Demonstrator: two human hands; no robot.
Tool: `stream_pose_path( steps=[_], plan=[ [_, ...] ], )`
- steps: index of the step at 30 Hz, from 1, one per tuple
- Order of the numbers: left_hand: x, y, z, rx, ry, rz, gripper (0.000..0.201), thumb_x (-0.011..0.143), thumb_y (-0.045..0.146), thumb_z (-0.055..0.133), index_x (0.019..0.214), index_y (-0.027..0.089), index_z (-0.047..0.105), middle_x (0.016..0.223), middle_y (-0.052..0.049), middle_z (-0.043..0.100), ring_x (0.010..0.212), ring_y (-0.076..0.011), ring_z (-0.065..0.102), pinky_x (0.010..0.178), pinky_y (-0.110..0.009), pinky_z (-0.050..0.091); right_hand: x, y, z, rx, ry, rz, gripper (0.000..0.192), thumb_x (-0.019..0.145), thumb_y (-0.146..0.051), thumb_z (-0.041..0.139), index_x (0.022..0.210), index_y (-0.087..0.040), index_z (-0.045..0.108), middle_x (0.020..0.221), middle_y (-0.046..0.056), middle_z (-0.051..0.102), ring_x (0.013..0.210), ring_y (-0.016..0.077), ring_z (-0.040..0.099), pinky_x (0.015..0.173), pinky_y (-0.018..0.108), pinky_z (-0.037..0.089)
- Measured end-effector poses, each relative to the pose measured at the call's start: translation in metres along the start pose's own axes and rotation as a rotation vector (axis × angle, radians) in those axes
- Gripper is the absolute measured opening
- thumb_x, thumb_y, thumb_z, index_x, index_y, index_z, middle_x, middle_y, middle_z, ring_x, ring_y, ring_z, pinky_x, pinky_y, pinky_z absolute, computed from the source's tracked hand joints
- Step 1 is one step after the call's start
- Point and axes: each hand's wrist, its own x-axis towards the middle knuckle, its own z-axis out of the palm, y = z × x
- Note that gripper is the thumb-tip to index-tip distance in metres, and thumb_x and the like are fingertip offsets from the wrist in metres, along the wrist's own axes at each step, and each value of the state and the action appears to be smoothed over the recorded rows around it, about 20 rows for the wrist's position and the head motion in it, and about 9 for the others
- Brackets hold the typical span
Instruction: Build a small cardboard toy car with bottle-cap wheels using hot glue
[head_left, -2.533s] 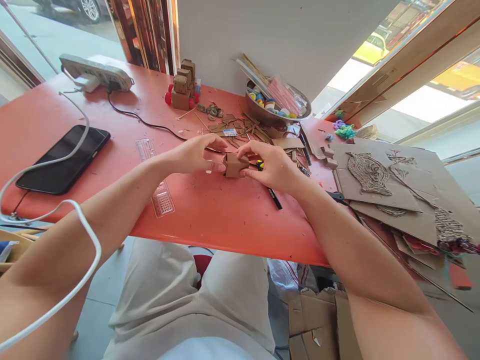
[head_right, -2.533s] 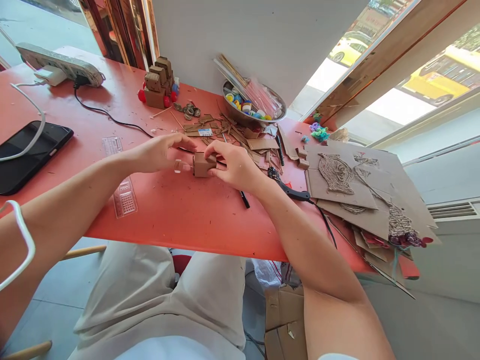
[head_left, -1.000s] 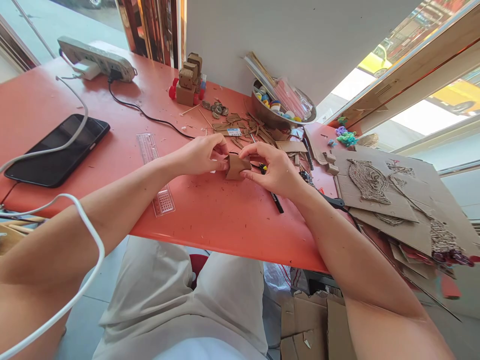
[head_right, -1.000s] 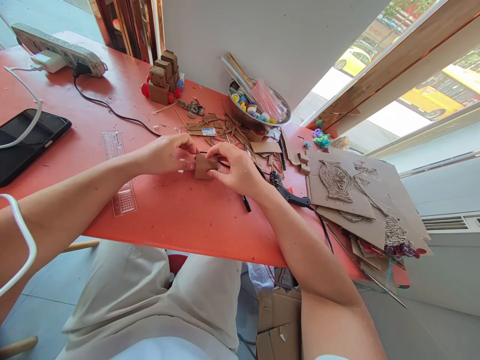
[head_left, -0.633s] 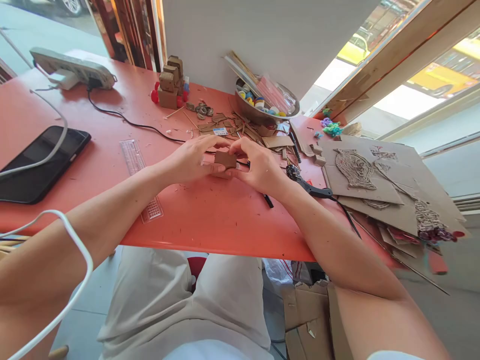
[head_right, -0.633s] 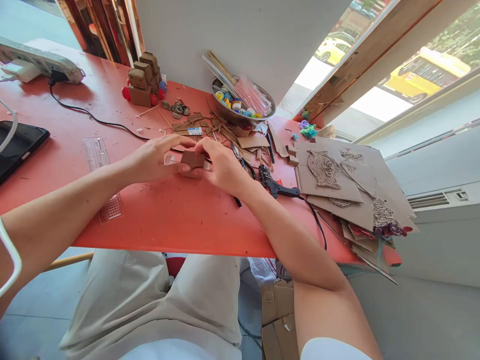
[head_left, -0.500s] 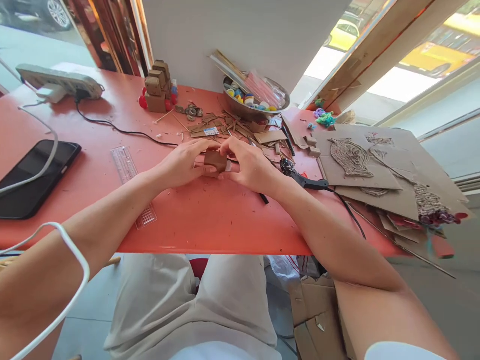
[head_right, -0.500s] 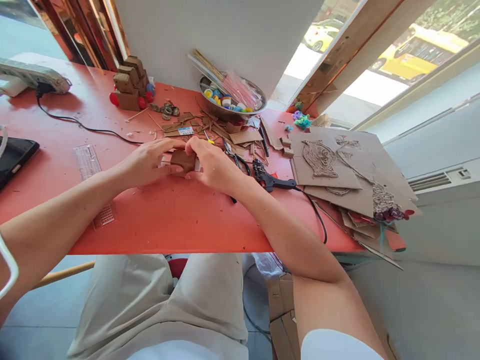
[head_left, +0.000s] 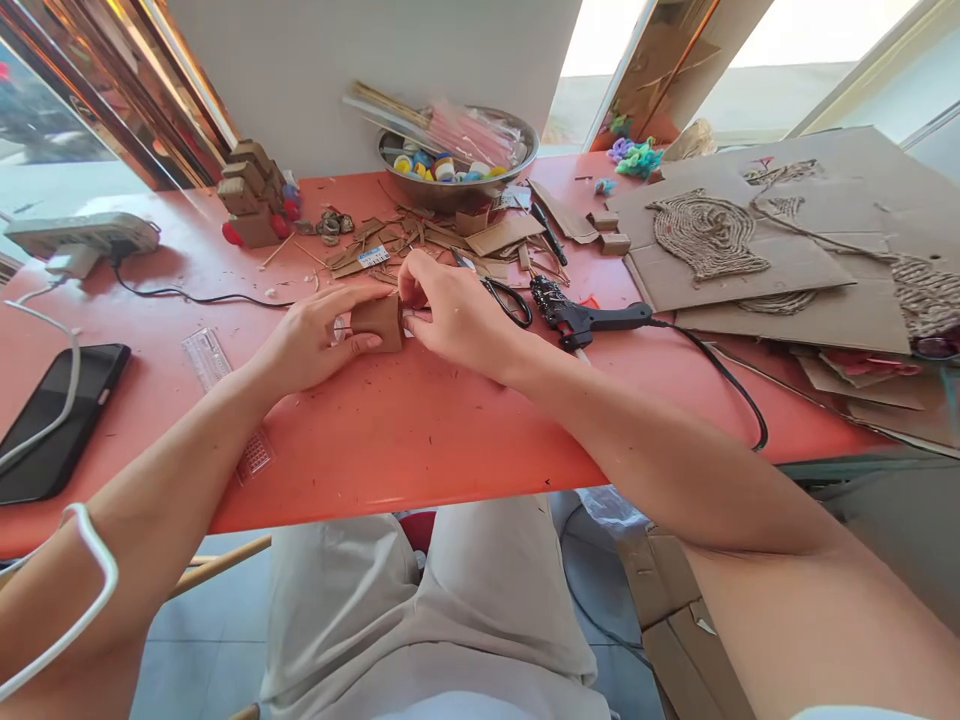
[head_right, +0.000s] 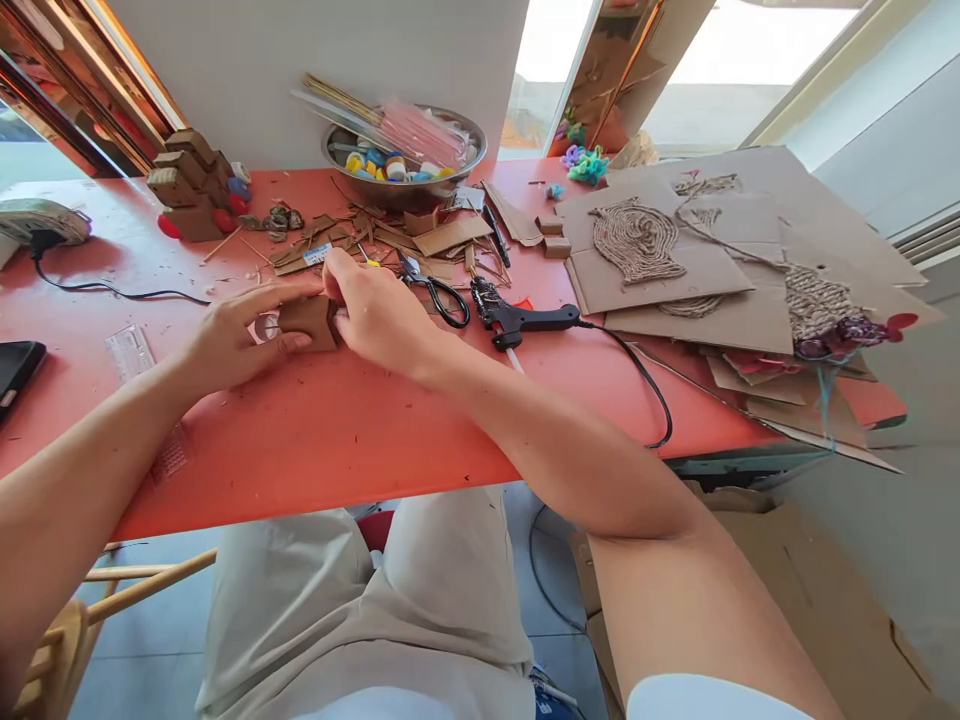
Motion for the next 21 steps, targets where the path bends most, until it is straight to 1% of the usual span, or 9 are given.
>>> stream_pose_path(
  steps=[3, 7, 12, 18, 21],
  plan=[
    [-0.001, -0.003, 0.0, 0.006, -0.007, 0.001, 0.054, 0.091, 0.058, 0.067, 0.141, 0.036, 0.071, 0.139, -0.005, 0.078, 0.136, -0.034, 0.068, 0.115, -0.046, 0.056, 0.0, -0.004, 0.002, 0.022, 0.031, 0.037, 0.027, 0.083, -0.008, 0.061, 0.092, -0.028, 0.046, 0.09, 0.001, 0.068, 0.087, 0.0231, 0.064, 0.083, 0.035, 0.05],
    [-0.003, -0.01, -0.001, 0.006, 0.004, 0.025, 0.056, 0.094, 0.058, 0.066, 0.145, 0.036, 0.069, 0.142, -0.007, 0.076, 0.133, -0.0347, 0.07, 0.113, -0.047, 0.058, 0.0, -0.007, 0.002, 0.045, 0.043, 0.069, 0.029, 0.084, -0.007, 0.064, 0.091, -0.028, 0.045, 0.087, -0.001, 0.066, 0.083, 0.0216, 0.063, 0.08, 0.033, 0.05],
    [-0.005, -0.021, -0.003, -0.01, -0.01, 0.007, 0.06, 0.095, 0.063, 0.065, 0.15, 0.039, 0.066, 0.147, -0.003, 0.075, 0.136, -0.0332, 0.069, 0.115, -0.043, 0.057, 0.0, -0.007, 0.004, 0.077, 0.051, 0.074, 0.032, 0.083, -0.004, 0.064, 0.09, -0.028, 0.044, 0.087, -0.001, 0.065, 0.084, 0.0214, 0.064, 0.083, 0.033, 0.052],
    [-0.003, -0.022, -0.005, -0.004, -0.036, 0.017, 0.061, 0.096, 0.063, 0.063, 0.15, 0.036, 0.067, 0.147, -0.002, 0.075, 0.132, -0.0318, 0.07, 0.115, -0.043, 0.056, -0.001, -0.009, 0.003, 0.098, 0.045, 0.085, 0.034, 0.082, -0.002, 0.063, 0.092, -0.028, 0.043, 0.088, -0.002, 0.064, 0.088, 0.0218, 0.066, 0.085, 0.033, 0.053],
    [-0.003, -0.022, -0.005, 0.005, -0.041, 0.004, 0.061, 0.095, 0.064, 0.063, 0.15, 0.036, 0.067, 0.144, -0.003, 0.077, 0.129, -0.0316, 0.072, 0.111, -0.041, 0.058, -0.001, -0.01, 0.002, 0.101, 0.04, 0.09, 0.035, 0.08, -0.002, 0.064, 0.092, -0.028, 0.043, 0.091, -0.001, 0.066, 0.089, 0.022, 0.066, 0.085, 0.033, 0.052]
  ],
)
